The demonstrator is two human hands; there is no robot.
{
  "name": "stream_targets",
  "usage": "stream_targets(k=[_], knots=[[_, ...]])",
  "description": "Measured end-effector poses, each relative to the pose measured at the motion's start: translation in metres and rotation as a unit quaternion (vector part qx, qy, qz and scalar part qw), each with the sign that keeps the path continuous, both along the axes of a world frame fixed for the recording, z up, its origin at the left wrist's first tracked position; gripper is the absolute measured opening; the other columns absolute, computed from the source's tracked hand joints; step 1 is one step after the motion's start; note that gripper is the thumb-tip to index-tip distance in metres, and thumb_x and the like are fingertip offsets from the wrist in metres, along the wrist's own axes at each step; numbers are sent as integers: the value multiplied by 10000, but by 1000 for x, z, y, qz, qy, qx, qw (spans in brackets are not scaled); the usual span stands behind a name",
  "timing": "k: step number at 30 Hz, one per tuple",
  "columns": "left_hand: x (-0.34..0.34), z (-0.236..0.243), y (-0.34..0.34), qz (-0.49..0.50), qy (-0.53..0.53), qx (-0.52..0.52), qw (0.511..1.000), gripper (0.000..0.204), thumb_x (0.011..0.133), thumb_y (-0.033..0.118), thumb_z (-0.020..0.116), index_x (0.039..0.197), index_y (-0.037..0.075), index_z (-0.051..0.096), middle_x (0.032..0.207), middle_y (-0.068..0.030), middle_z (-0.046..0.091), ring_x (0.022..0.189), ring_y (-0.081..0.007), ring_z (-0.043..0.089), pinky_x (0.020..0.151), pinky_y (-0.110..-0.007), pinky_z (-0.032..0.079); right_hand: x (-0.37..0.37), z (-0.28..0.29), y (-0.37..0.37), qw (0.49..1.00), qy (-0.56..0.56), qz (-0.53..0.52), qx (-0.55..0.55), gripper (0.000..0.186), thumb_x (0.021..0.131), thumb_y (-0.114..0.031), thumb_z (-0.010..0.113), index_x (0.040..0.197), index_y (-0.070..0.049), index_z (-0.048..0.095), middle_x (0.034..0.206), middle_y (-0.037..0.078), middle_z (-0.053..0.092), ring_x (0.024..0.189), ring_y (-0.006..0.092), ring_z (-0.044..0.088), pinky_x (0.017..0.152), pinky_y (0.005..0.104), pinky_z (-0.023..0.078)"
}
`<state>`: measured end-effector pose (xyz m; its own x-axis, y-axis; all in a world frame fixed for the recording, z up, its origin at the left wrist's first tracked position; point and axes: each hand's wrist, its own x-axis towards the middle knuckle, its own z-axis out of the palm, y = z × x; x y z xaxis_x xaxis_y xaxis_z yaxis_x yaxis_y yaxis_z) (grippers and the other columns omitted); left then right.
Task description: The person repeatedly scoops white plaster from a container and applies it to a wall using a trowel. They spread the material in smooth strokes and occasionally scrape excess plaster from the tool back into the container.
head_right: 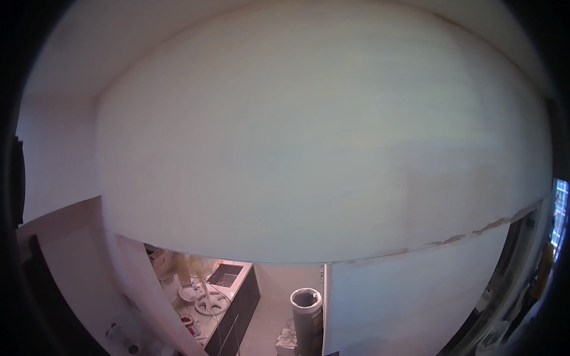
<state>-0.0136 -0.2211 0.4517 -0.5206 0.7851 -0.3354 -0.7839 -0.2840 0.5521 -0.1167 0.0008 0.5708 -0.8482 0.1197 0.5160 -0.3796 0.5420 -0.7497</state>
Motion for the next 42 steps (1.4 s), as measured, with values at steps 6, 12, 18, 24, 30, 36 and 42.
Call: stream_targets(k=[6,12,18,24,30,36,42], knots=[[0,-6,-35,36,-18,54,998,221,937,243,701,1120,130,649,959,-13,727,819,-141,693,629,-291,548,-4,-65,-25,994,-100,16,29,526,819,-285,662,1295,-62,646,1209,206,694,1121,392,655,967,455,520],[-1,7,-44,65,-72,87,991,233,923,217,723,1082,74,631,923,-84,715,816,-221,705,718,-346,603,44,-196,-3,964,-264,5,41,523,818,-277,660,1294,-60,646,1207,208,694,1119,391,656,968,454,520],[-10,-41,-29,30,-63,61,996,347,967,228,677,1283,98,614,1176,-42,690,1101,-187,656,934,-413,520,133,-312,59,902,-420,-21,96,521,817,-268,659,1294,-59,646,1206,210,694,1117,390,658,969,452,520],[23,-31,-15,60,-79,61,993,379,957,244,690,1299,126,579,1212,-27,667,1128,-189,638,955,-454,495,177,-403,94,861,-487,26,146,518,817,-260,657,1294,-58,645,1204,212,694,1115,388,659,970,450,520],[50,3,-4,43,-67,7,997,395,953,272,694,1287,108,562,1147,-33,676,986,-158,684,800,-388,565,194,-498,130,848,-506,31,154,516,816,-252,656,1294,-57,645,1203,214,694,1113,387,661,971,449,520],[56,1,25,34,-76,-31,996,329,989,258,641,1220,31,579,1008,-64,710,801,-144,711,633,-262,571,268,-472,125,796,-574,-160,-111,483,826,-156,617,1278,13,627,1089,296,695,949,409,712,748,462,581],[54,-2,59,-23,-85,-82,993,264,1001,252,628,1149,35,602,903,-54,724,727,-137,702,578,-266,548,378,-551,159,701,-616,-302,-195,459,864,-161,558,1284,22,584,1025,230,698,794,330,726,564,441,577]])
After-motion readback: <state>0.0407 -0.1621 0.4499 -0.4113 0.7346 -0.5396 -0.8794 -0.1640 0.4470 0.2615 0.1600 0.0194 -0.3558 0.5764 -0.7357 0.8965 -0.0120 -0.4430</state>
